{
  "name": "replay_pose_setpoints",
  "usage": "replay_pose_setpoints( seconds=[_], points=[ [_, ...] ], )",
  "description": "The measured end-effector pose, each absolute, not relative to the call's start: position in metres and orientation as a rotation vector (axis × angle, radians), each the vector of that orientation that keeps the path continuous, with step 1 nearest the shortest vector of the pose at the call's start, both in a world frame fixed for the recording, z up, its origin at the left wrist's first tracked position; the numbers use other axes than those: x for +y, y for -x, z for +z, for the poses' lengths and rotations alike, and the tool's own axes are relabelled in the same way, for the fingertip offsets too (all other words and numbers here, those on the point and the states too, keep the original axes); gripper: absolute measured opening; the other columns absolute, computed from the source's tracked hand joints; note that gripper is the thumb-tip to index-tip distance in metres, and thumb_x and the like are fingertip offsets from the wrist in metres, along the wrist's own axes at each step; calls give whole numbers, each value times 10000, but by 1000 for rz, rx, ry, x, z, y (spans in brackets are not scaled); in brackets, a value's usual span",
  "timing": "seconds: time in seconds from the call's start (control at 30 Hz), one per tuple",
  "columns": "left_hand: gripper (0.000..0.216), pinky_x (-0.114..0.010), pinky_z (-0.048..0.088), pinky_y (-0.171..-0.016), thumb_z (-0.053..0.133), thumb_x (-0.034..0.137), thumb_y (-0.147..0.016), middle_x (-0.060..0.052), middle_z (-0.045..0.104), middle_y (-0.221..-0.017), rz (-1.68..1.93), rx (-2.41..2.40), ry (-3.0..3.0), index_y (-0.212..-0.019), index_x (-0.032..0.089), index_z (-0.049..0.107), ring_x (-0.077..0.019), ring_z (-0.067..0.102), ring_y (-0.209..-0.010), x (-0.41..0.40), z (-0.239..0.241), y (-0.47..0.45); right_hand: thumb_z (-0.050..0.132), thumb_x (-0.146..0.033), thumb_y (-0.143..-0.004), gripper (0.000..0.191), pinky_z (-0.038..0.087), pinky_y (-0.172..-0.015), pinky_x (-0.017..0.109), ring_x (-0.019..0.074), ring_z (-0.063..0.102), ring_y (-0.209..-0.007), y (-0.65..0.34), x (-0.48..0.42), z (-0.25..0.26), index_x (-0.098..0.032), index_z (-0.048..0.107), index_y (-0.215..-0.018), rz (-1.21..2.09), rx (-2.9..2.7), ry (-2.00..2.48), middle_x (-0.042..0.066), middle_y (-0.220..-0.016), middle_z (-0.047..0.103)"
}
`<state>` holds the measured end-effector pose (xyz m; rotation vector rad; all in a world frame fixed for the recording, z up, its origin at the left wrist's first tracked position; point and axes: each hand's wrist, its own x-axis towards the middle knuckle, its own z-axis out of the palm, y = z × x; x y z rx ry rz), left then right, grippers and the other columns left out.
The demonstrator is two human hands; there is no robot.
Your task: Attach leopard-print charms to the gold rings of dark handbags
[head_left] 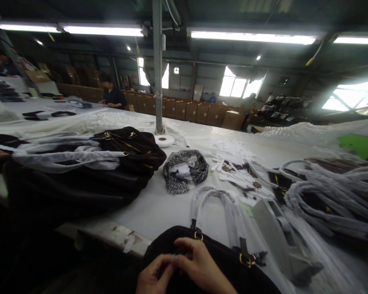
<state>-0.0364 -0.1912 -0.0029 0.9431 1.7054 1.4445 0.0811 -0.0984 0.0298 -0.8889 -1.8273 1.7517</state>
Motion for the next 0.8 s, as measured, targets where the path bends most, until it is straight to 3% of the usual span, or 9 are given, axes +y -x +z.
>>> replay_pose_setpoints(
  seconds=[0.07, 0.17, 0.33, 0.57, 0.67, 0.73, 0.8],
  points=[
    [369, -185, 485, -617, 578, 559, -747, -1, 671, -633, 1451, 1696, -956, -685, 209, 676, -164, 618, -649, -190, 2, 34, 618, -168, -730, 148, 398, -482, 182, 104, 556, -528, -80, -99, 35, -136, 698, -850, 1727, -1861, 885, -2, -657, 617],
    [346, -168, 431, -518, 629, 530, -724, 12, 635, -572, 1452, 1680, -849, -675, 190, 662, -123, 551, -541, -188, 3, 32, 564, -118, -731, 127, 380, -480, 179, 99, 540, -505, -78, -100, 42, -128, 690, -726, 1717, -1827, 885, -13, -576, 600],
    [343, -168, 389, -461, 672, 510, -694, 4, 647, -590, 1507, 1578, -716, -727, 169, 659, -100, 504, -487, -186, -2, 28, 576, -175, -759, 129, 368, -463, 182, 99, 528, -481, -79, -99, 41, -117, 681, -712, 1759, -1747, 910, -11, -554, 597],
    [324, -183, 420, -507, 662, 500, -713, 23, 612, -567, 1547, 1623, -790, -759, 179, 660, -114, 514, -513, -186, -4, 24, 609, -154, -735, 107, 431, -564, 202, 147, 611, -650, -88, -96, 40, -128, 693, -798, 1756, -1875, 864, 12, -698, 670],
    [374, -188, 438, -508, 670, 502, -705, 23, 637, -605, 1566, 1578, -745, -897, 182, 661, -122, 545, -527, -186, -7, 24, 602, -165, -742, 107, 431, -547, 207, 137, 596, -609, -89, -95, 40, -123, 688, -790, 1791, -1829, 876, 8, -675, 659],
    [452, -199, 481, -560, 698, 501, -675, 8, 675, -669, 1587, 1519, -695, -989, 180, 644, -143, 607, -590, -185, -7, 25, 603, -160, -733, 107, 427, -548, 205, 130, 583, -603, -89, -96, 40, -127, 688, -788, 1808, -1793, 881, 3, -667, 652],
    [445, -216, 512, -637, 724, 488, -649, -14, 706, -721, 1563, 1478, -702, -961, 176, 663, -173, 655, -669, -185, -6, 26, 606, -151, -723, 105, 423, -552, 202, 125, 574, -605, -88, -96, 38, -132, 690, -781, 1815, -1762, 880, -4, -658, 643]
  ],
)
